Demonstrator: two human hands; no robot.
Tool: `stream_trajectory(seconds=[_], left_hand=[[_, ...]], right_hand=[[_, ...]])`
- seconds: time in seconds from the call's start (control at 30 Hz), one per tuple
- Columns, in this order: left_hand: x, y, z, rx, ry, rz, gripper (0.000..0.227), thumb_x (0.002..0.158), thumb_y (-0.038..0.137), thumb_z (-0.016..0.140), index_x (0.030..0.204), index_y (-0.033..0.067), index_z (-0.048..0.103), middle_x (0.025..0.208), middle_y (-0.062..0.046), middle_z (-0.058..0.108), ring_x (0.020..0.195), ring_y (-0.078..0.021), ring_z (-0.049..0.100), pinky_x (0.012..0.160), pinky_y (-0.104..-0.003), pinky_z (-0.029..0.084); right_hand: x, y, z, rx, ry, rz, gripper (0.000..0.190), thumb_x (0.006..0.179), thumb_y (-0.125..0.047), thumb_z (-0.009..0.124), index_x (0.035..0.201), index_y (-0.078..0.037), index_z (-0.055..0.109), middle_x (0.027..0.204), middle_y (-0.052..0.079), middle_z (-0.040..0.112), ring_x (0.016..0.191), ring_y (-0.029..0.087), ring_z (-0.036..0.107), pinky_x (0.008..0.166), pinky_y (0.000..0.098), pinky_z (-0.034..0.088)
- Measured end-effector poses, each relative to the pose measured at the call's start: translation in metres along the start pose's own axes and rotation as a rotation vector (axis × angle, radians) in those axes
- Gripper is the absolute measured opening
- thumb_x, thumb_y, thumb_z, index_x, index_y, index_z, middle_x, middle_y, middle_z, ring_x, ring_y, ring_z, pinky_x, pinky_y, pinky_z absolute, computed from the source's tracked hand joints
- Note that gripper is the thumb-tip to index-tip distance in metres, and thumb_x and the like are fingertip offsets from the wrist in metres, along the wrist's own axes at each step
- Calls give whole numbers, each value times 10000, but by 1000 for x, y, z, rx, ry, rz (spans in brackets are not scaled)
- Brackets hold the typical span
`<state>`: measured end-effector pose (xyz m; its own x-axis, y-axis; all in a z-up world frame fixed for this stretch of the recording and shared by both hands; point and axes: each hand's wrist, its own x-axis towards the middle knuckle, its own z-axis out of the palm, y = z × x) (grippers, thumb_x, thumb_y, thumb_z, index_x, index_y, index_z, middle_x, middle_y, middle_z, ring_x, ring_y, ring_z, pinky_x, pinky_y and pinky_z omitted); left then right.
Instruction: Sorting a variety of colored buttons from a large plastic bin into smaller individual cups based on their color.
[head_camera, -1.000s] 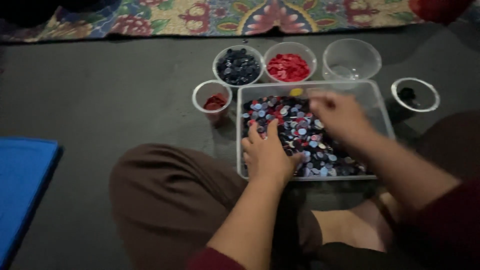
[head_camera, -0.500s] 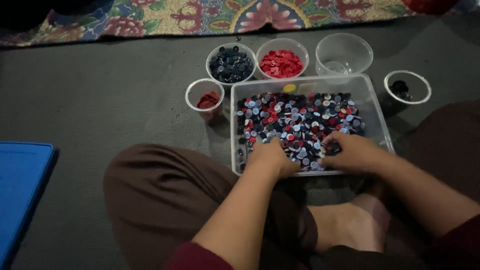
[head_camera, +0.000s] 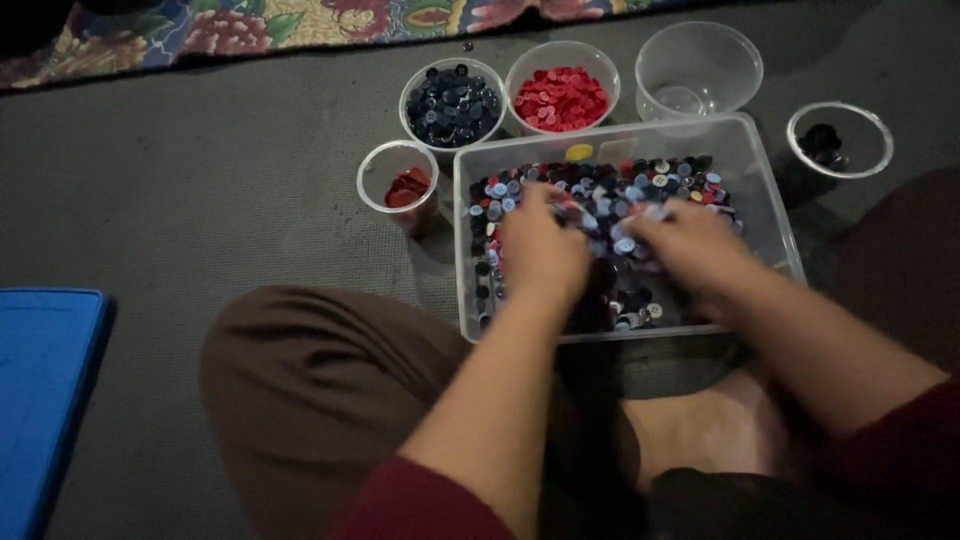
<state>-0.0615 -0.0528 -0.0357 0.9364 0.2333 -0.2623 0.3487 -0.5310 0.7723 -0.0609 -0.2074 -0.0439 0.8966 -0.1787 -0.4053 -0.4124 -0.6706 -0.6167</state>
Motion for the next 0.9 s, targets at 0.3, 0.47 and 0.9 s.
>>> stream_trajectory(seconds=[0.3, 0.47, 0.9], left_hand=[[39, -6, -1, 245, -54, -66, 864, 734, 326, 768, 1522, 213, 433, 1615, -146, 312, 1361, -430, 402, 1081, -529, 423], [13, -3, 45, 581, -278, 212, 941, 851, 545, 704, 1620, 229, 263, 1653, -213, 214, 1446, -505, 217, 1122, -626, 267], [-36, 6, -14, 683, -491, 140, 527, 1008, 548, 483, 1108, 138, 800, 1153, -109, 751, 1133, -338, 641, 1118, -604, 277]], right_hand=[[-6, 1, -48, -50, 99, -104, 416, 921, -146, 620, 1330, -187, 686, 1093, 95, 722, 685, 295, 643, 555, 427, 535], [-14, 11, -43, -67, 147, -160, 468, 940, -105, 568, 1390, -192, 663, 929, 149, 684, 564, 273, 590, 456, 393, 478], [-11, 4, -39, 359, -266, -1, 419, 995, 61, 428, 1337, -23, 655, 1077, 215, 764, 748, 257, 687, 592, 333, 531]])
